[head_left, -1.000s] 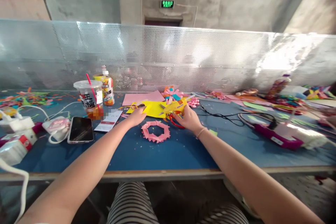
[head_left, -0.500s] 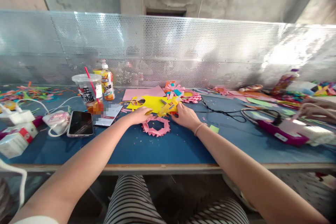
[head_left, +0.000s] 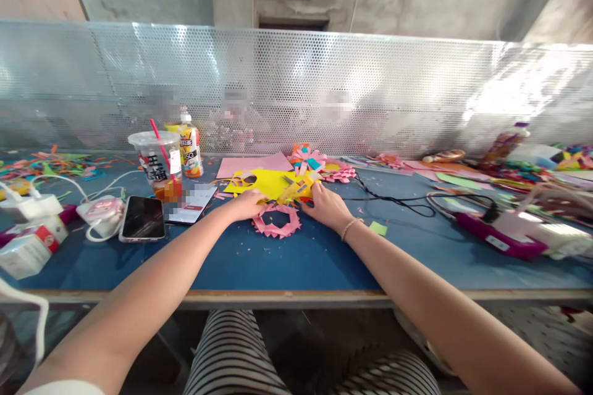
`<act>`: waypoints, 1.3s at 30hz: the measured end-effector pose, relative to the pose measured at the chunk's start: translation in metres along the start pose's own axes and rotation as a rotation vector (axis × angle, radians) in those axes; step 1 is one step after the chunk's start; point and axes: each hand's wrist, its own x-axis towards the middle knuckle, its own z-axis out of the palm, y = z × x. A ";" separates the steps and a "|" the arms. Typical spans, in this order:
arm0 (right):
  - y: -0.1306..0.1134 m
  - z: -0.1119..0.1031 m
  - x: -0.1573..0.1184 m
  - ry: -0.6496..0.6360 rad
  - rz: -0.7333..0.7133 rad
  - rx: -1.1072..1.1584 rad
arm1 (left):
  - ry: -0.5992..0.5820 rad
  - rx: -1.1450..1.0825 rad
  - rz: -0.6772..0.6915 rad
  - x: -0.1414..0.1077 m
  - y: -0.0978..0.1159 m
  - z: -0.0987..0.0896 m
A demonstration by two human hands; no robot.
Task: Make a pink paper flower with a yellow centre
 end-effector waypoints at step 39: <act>-0.002 0.005 0.003 -0.024 -0.085 -0.079 | -0.137 -0.027 0.075 -0.016 0.001 -0.023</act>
